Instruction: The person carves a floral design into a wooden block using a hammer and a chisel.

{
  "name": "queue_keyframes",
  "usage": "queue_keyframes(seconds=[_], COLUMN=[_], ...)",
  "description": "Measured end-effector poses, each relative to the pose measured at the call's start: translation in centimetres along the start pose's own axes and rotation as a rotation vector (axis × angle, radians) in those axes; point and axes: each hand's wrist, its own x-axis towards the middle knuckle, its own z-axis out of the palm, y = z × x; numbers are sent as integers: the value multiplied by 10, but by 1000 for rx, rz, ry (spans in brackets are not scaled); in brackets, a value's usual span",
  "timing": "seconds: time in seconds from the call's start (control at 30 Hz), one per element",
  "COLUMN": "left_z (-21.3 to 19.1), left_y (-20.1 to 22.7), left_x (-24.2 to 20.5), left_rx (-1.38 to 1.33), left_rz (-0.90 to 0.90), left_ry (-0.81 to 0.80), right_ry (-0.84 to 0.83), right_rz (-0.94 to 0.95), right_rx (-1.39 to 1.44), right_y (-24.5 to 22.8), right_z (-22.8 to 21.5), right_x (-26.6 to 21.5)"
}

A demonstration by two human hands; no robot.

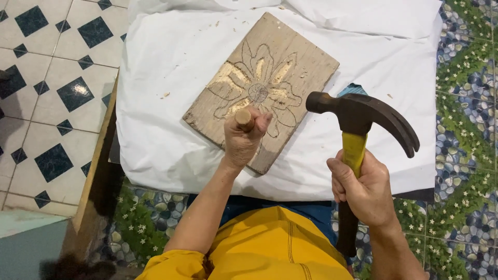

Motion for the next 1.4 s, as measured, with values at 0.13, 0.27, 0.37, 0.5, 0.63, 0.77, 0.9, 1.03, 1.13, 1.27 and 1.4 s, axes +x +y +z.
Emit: queue_keyframes(seconds=[0.13,0.27,0.37,0.5,0.63,0.77,0.9,1.03,1.13,1.27,1.4], left_z=[0,2,3,-2,5,9,-2,-3,-7,-3,-3], left_y=[-1,4,3,-3,6,1,0,0,-4,0,9], left_x=[1,2,3,2,4,5,-1,-1,-3,2,0], left_rx=[-2,-27,-44,-30,-11,41,-40,-75,-146,-74,56], left_rz=[11,4,-2,-2,20,68,-52,-54,-170,-124,-137], left_ry=[-2,1,5,0,-4,-38,-175,-192,-229,-221,-188], right_ry=[-7,-19,-21,-17,-42,-66,-18,-70,-361,-173,-352], right_rz=[-2,-4,-3,3,-37,-164,-277,-488,-134,-327,-95], right_rx=[-1,1,-4,-4,-6,-140,-199,-372,-608,-495,-588], right_y=[0,0,1,0,1,-14,-77,-66,-77,-91,-79], right_z=[1,2,1,2,3,3,10,13,21,14,22], right_x=[1,2,3,4,8,19,18,26,36,21,38])
